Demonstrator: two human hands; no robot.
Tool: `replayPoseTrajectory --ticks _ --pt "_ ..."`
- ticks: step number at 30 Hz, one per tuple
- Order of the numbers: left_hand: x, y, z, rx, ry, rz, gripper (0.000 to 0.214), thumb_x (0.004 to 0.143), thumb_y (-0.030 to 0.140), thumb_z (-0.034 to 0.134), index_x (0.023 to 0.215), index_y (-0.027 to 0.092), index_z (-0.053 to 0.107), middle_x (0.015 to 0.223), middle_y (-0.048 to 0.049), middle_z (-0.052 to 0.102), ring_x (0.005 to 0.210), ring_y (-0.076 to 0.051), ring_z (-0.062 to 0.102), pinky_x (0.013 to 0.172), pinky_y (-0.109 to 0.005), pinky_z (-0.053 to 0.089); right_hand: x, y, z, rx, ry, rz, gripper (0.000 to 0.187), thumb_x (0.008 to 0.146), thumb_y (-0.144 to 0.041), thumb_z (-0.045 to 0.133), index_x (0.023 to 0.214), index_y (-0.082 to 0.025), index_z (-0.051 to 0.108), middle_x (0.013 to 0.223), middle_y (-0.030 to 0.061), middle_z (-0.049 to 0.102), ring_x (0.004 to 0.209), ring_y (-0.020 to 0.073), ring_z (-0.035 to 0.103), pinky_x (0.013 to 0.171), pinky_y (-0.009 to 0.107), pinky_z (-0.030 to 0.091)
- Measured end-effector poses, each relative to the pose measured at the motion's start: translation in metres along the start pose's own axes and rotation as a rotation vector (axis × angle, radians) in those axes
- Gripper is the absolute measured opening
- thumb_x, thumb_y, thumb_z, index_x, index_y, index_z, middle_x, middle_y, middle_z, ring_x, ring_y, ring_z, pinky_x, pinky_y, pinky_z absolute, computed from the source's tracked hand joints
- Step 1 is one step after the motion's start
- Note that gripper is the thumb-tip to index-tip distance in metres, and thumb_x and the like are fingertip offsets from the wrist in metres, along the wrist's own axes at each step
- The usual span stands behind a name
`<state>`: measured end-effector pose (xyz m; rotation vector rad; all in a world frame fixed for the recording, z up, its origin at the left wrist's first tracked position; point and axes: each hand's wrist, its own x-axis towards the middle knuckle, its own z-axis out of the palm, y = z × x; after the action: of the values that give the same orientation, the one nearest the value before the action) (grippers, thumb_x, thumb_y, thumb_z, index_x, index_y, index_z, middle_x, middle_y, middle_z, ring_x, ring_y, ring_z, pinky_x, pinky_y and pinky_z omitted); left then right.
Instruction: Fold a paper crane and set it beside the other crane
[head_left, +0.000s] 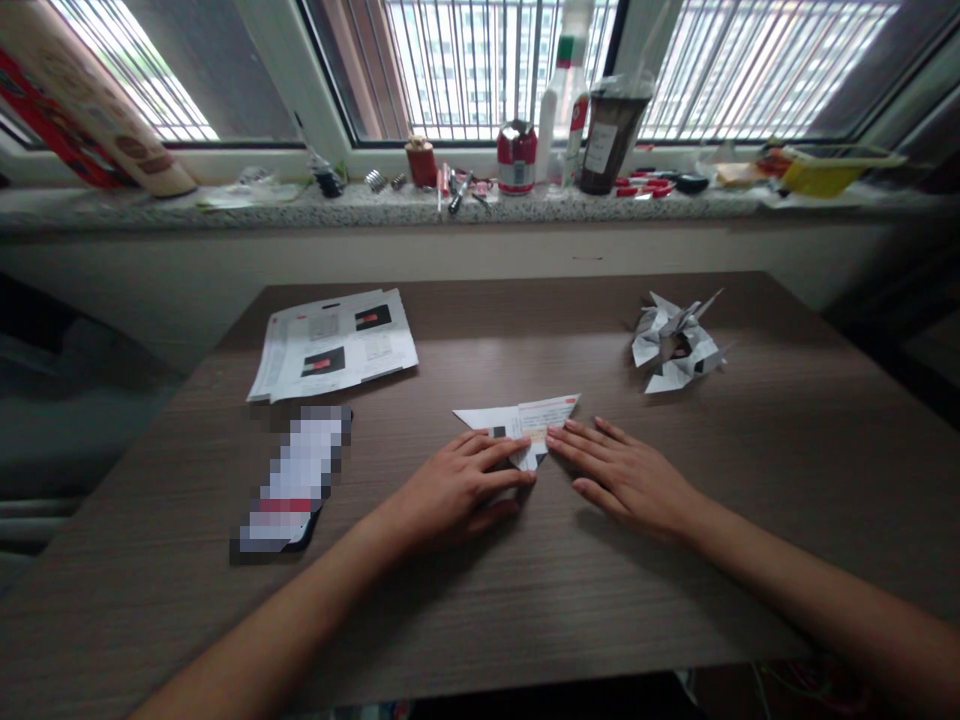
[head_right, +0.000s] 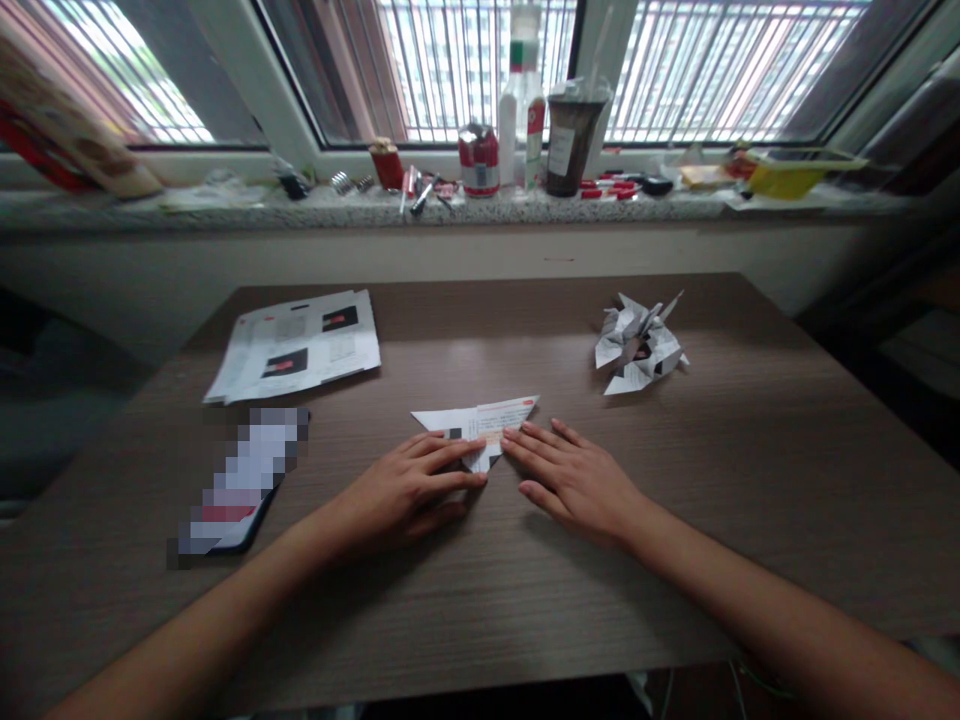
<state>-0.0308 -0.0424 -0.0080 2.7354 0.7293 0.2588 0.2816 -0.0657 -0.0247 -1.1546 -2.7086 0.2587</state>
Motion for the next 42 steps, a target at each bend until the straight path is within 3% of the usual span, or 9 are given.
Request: replayPoseTrajectory --ticks 7,15,22,28,31,37,42 --pt "-0.001 0.000 0.000 0.003 -0.009 -0.006 0.039 0.103 0.037 0.063 0.142 0.034 0.060 0.163 -0.0042 0.045 0.140 -0.032 0.050 0.119 -0.057 0.039 -0.002 0.017 0.004 -0.070 0.035 0.128 0.060 0.109 -0.047 0.041 0.165 -0.040 0.019 0.168 -0.0039 0.034 0.155 0.0237 0.033 0.126 0.054 0.029" --pt "-0.001 0.001 0.002 0.008 -0.006 -0.008 0.038 0.105 0.040 0.060 0.143 0.034 0.059 0.164 -0.0043 0.043 0.140 -0.032 0.050 0.119 -0.058 0.039 -0.005 0.038 0.005 -0.137 0.098 0.272 0.063 0.110 -0.051 0.037 0.167 -0.037 0.014 0.168 -0.0010 0.036 0.155 0.0260 0.034 0.125 0.056 0.032" --pt "-0.001 0.001 0.000 0.001 -0.015 -0.010 0.038 0.105 0.039 0.059 0.142 0.033 0.059 0.164 -0.0049 0.043 0.141 -0.032 0.049 0.120 -0.057 0.038 -0.007 0.026 0.002 -0.126 0.140 0.239 0.071 0.109 -0.048 0.039 0.168 -0.032 0.002 0.171 0.0048 0.027 0.157 0.0266 0.029 0.127 0.056 0.029" --pt "-0.001 0.001 0.000 -0.025 0.002 -0.013 0.038 0.104 0.039 0.060 0.141 0.032 0.061 0.164 -0.0048 0.042 0.143 -0.032 0.048 0.120 -0.056 0.037 -0.004 -0.013 0.000 0.012 -0.015 -0.070 0.075 0.107 -0.051 0.047 0.168 -0.031 0.008 0.172 0.0007 0.023 0.157 0.0252 0.028 0.129 0.047 0.028" --pt "-0.001 0.001 0.000 -0.025 -0.002 -0.015 0.036 0.104 0.037 0.061 0.140 0.031 0.062 0.164 -0.0045 0.042 0.144 -0.031 0.046 0.122 -0.056 0.035 -0.002 -0.023 0.005 0.035 -0.046 -0.104 0.075 0.107 -0.053 0.047 0.168 -0.030 0.010 0.171 0.0014 0.024 0.157 0.0242 0.029 0.128 0.046 0.029" --pt "-0.002 0.000 0.001 -0.028 -0.012 -0.017 0.036 0.104 0.037 0.062 0.140 0.032 0.061 0.164 -0.0043 0.042 0.144 -0.031 0.047 0.121 -0.057 0.037 0.000 -0.015 0.006 0.016 -0.012 -0.096 0.071 0.107 -0.051 0.047 0.167 -0.034 0.012 0.168 -0.0010 0.032 0.153 0.0231 0.037 0.127 0.047 0.030" --pt "-0.002 -0.001 0.003 -0.034 0.015 -0.005 0.037 0.104 0.037 0.061 0.142 0.034 0.060 0.165 -0.0036 0.041 0.143 -0.031 0.047 0.121 -0.058 0.037 -0.002 0.006 0.001 -0.021 0.016 -0.015 0.068 0.108 -0.049 0.045 0.167 -0.037 0.014 0.167 -0.0017 0.036 0.152 0.0236 0.039 0.127 0.049 0.031"
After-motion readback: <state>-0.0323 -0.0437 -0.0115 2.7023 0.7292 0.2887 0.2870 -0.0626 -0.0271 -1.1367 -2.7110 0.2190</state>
